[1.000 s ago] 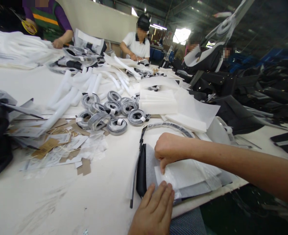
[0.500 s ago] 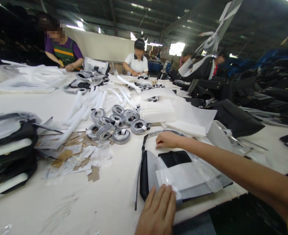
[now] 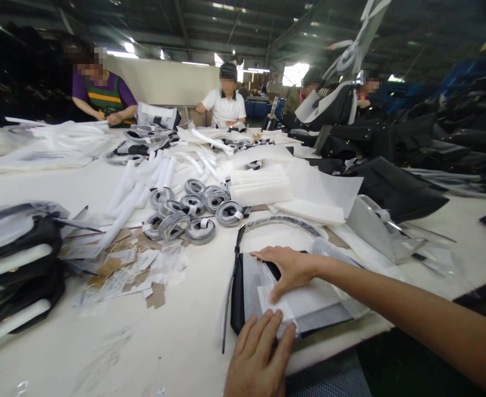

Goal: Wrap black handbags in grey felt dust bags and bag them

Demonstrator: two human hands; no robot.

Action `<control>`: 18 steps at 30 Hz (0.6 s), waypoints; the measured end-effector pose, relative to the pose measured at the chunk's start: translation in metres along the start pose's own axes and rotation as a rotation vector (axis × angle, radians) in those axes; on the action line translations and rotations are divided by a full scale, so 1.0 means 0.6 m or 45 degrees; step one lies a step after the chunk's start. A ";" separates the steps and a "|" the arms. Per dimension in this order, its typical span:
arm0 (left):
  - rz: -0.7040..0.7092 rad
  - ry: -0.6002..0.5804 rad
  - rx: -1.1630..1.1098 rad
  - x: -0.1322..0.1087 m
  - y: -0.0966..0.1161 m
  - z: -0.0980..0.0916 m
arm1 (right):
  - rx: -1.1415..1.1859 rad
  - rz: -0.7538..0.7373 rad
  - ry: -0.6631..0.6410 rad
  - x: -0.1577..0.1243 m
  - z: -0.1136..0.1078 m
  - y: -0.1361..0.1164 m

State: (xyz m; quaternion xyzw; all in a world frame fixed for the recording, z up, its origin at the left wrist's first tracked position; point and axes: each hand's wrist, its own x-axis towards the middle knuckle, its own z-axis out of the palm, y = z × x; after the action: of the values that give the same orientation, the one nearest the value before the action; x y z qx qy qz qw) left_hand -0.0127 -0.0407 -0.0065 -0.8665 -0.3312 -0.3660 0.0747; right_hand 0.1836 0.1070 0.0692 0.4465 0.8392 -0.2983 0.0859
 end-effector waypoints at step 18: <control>0.070 0.073 0.122 -0.020 -0.005 0.028 | 0.254 0.340 0.725 0.025 0.035 -0.020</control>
State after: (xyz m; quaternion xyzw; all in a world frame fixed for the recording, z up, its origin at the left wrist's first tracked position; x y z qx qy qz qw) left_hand -0.0109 -0.0383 -0.0272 -0.8598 -0.3223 -0.3721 0.1356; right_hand 0.1625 0.1003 0.0513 0.6243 0.7301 -0.2285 -0.1579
